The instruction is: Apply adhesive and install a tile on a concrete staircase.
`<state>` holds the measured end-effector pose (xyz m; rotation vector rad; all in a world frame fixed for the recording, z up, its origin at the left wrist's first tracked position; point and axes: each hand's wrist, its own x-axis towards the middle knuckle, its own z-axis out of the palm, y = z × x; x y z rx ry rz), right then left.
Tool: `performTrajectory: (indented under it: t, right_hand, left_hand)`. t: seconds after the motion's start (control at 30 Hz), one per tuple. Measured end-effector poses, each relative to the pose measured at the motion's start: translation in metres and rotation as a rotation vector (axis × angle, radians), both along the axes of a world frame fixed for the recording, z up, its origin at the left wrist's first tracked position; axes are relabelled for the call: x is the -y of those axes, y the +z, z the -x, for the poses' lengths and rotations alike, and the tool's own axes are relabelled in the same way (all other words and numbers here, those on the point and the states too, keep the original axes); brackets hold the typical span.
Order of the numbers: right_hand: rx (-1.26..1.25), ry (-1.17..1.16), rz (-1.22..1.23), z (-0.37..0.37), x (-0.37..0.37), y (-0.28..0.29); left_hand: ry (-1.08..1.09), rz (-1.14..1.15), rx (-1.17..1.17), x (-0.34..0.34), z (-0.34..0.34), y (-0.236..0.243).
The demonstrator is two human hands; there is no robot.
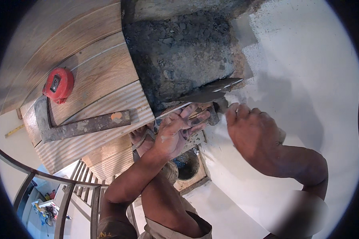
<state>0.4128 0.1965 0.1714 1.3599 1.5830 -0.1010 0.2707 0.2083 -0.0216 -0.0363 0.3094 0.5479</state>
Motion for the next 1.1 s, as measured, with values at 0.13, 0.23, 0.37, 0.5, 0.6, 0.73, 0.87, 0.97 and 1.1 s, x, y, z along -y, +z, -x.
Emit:
performTrajectory:
  t: [0.13,0.23,0.37,0.5,0.6,0.73,0.87,0.97,1.1]
  right_hand:
    - [-0.059,-0.045,0.044,0.004,-0.008,0.002]
    - [-0.103,-0.040,-0.020,-0.010,-0.005,0.011]
    - [-0.147,-0.136,-0.051,-0.028,-0.012,0.042]
    - [-0.028,-0.049,-0.161,-0.053,-0.005,0.027]
    - [-0.029,0.015,-0.169,-0.063,-0.004,0.005]
    - [-0.078,-0.079,-0.073,-0.071,-0.012,-0.018]
    - [-0.315,-0.139,-0.078,-0.070,-0.011,-0.013]
    - [-0.400,-0.182,-0.112,-0.069,-0.011,-0.014]
    - [-0.402,-0.225,-0.103,-0.069,-0.015,-0.006]
  left_hand:
    - [-0.010,-0.024,0.000,0.001,0.001,-0.003]
    - [0.028,-0.033,0.065,0.002,-0.002,-0.005]
    - [-0.012,-0.045,0.014,-0.001,0.002,-0.002]
    - [-0.027,-0.071,0.012,-0.002,0.000,-0.005]
    - [-0.019,-0.059,0.019,0.000,-0.002,-0.009]
    - [-0.001,-0.039,0.024,-0.001,-0.001,-0.004]
    - [-0.020,-0.077,-0.025,-0.003,0.003,0.003]
    - [-0.028,-0.057,0.002,-0.004,0.002,0.001]
    - [-0.018,-0.065,0.024,-0.006,0.001,0.000]
